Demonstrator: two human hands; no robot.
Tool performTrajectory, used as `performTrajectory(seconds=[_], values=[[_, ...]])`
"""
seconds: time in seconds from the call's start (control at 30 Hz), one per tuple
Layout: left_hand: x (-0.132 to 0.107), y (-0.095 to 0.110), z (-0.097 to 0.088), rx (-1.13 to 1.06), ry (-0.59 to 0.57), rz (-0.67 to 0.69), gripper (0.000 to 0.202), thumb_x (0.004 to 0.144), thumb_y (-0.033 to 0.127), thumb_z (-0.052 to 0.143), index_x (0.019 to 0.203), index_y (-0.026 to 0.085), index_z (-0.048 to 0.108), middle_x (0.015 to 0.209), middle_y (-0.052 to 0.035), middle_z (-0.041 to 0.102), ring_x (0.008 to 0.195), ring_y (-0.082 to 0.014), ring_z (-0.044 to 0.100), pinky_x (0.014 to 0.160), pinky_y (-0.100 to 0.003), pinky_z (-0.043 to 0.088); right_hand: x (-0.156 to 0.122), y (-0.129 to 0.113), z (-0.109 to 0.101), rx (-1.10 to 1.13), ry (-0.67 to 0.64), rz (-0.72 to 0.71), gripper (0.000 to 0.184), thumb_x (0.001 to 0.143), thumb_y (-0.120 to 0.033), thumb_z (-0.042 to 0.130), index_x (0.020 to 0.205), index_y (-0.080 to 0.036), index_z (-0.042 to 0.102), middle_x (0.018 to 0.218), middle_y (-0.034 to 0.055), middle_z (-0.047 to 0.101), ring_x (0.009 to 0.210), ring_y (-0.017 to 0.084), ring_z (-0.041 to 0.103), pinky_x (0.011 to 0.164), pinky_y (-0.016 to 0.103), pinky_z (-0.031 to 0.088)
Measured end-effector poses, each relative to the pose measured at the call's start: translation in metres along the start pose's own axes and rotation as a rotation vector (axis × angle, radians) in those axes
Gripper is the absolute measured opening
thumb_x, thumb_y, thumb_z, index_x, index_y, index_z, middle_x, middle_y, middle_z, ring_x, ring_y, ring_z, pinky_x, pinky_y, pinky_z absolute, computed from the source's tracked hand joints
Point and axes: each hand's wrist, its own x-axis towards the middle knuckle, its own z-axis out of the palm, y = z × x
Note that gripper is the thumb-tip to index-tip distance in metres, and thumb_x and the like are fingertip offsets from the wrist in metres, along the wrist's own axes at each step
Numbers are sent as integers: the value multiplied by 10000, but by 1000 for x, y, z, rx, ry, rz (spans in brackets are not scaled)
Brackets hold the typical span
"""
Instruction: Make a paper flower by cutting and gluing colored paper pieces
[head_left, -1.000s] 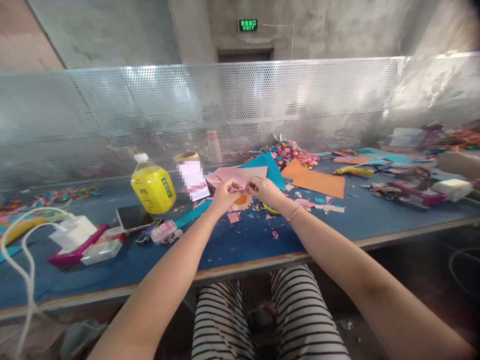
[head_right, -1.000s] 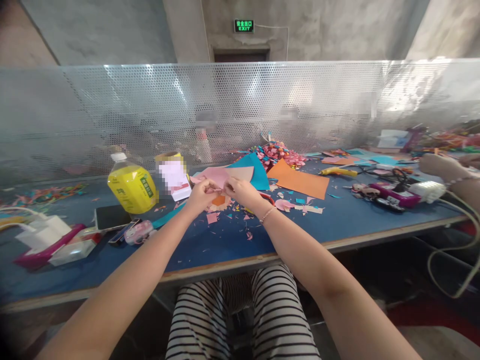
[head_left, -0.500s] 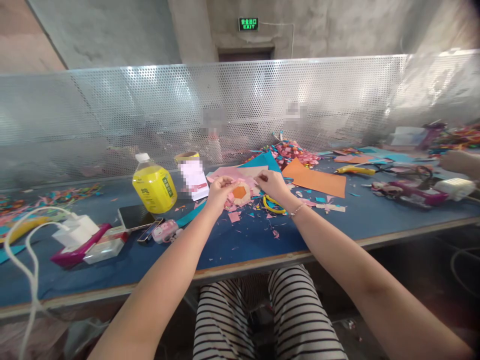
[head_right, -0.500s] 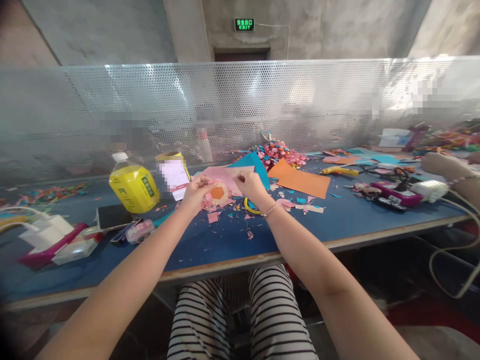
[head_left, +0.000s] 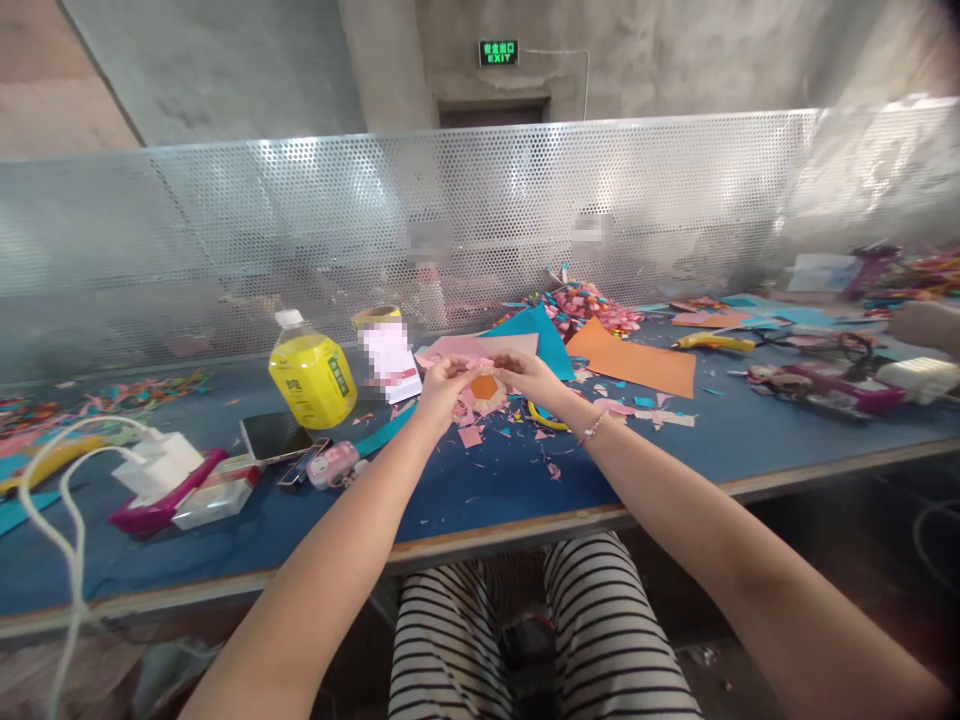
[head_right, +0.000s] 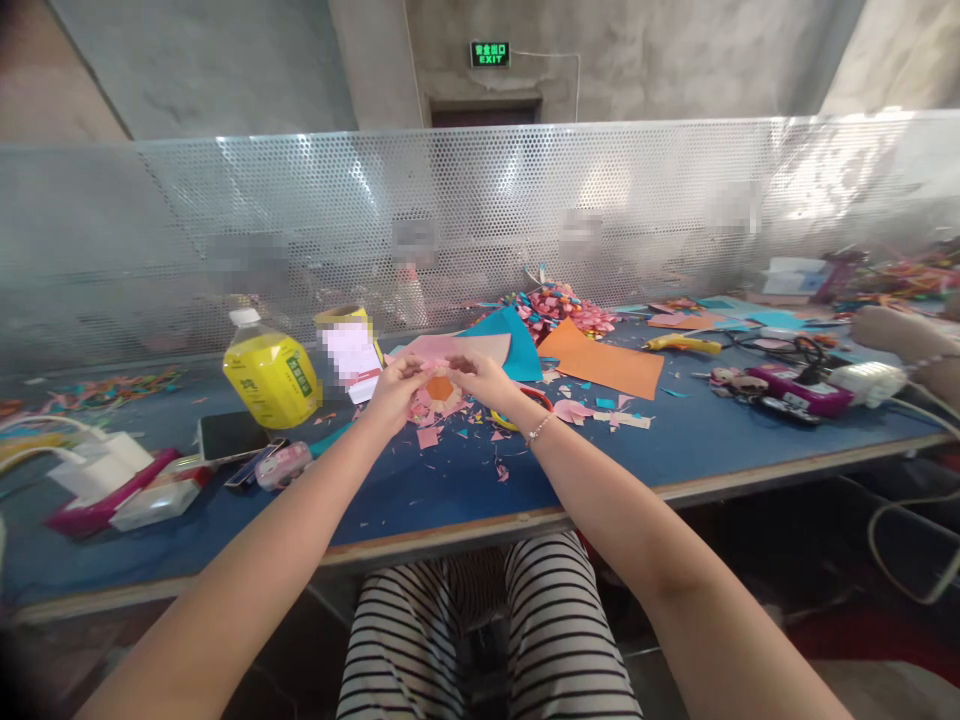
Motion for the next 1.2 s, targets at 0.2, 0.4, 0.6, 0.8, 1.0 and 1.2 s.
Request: performTrajectory(seconds=[0.2, 0.4, 0.6, 0.8, 1.0, 1.2], values=[[-2, 0, 1, 63, -46, 37, 262, 553, 276, 700, 665, 161, 493, 629, 34, 565, 623, -85, 546, 649, -242, 441, -2, -3, 2, 70, 21, 38, 301, 695, -298, 569, 950, -138, 580, 821, 53, 637, 649, 103, 563, 532, 209, 453], [-2, -1, 1, 35, -36, 13, 278, 522, 253, 720, 695, 169, 520, 638, 34, 573, 648, -95, 554, 654, -246, 453, 0, -3, 0, 44, 46, 68, 227, 666, -224, 521, 868, -139, 581, 703, 9, 589, 494, 64, 469, 445, 198, 392], [-4, 1, 0, 35, -52, -25, 262, 545, 258, 708, 727, 171, 541, 679, 19, 592, 661, -107, 567, 612, -240, 445, 2, -1, 0, 13, 100, 55, 235, 639, -211, 501, 849, -133, 572, 638, -17, 532, 517, 68, 456, 457, 192, 369], [-4, -1, -1, 5, -52, -36, 230, 555, 228, 704, 685, 163, 525, 642, 27, 566, 636, -91, 557, 635, -239, 436, -1, -3, -1, -5, 38, 78, 301, 651, -257, 481, 904, -123, 576, 642, -15, 539, 484, 63, 425, 455, 202, 357], [-4, -2, -1, 32, -65, -45, 248, 561, 244, 696, 725, 160, 530, 687, 22, 569, 651, -89, 543, 662, -247, 441, -1, -2, -1, -76, 60, 64, 195, 649, -281, 478, 764, -143, 556, 623, -14, 527, 521, 81, 446, 469, 206, 351], [-4, 2, -3, 332, -103, 73, 226, 553, 163, 672, 749, 152, 562, 679, 21, 558, 635, -102, 522, 627, -242, 424, -3, -6, -3, -158, 90, -6, 151, 685, -279, 455, 736, -163, 536, 617, -12, 519, 536, 95, 461, 507, 227, 375]])
